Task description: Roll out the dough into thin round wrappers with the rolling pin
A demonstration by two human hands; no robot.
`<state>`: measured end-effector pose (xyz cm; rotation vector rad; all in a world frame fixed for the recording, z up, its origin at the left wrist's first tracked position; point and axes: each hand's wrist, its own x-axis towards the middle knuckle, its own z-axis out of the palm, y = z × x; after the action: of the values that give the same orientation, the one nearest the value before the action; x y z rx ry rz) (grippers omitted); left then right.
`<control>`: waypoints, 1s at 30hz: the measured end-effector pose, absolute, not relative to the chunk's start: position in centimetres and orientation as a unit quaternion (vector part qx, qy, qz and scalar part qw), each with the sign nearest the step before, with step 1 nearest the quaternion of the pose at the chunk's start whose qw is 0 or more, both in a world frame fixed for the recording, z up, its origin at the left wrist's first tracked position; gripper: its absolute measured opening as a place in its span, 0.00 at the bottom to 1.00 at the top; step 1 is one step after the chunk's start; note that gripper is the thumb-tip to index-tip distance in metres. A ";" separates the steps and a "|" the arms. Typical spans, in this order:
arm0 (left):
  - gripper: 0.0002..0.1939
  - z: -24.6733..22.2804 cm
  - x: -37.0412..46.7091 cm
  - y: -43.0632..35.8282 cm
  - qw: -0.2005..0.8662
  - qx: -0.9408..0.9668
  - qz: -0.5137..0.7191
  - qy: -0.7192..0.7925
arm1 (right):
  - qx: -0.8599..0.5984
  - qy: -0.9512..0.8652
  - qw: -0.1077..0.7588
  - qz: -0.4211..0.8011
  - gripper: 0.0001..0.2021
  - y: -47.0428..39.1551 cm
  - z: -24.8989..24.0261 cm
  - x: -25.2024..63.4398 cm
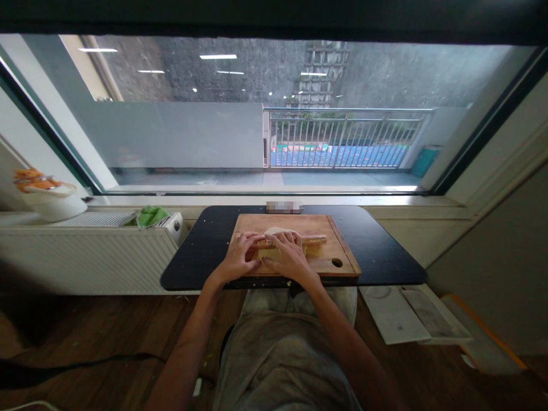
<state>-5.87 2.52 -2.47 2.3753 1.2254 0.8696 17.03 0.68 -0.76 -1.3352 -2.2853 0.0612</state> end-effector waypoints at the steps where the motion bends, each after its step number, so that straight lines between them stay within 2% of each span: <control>1: 0.34 -2.5 -5.9 2.5 0.163 0.833 0.304 0.432 | -0.490 -0.837 0.245 0.022 0.29 0.7 -0.8 17.0; 8: 0.34 -2.9 -5.8 2.7 0.145 0.831 0.310 0.438 | -0.477 -0.843 0.244 0.043 0.30 0.6 -0.4 17.2; 20: 0.40 -2.8 -5.4 2.5 0.128 0.829 0.303 0.451 | -0.473 -0.847 0.228 0.081 0.33 0.7 0.0 17.6; 30: 0.37 -3.0 -5.2 2.4 0.133 0.823 0.318 0.451 | -0.472 -0.847 0.233 0.078 0.34 0.7 -0.3 17.6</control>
<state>-5.23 2.37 -2.96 2.3881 1.3077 0.9217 17.64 0.72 -0.31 -1.2953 -2.3258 0.2152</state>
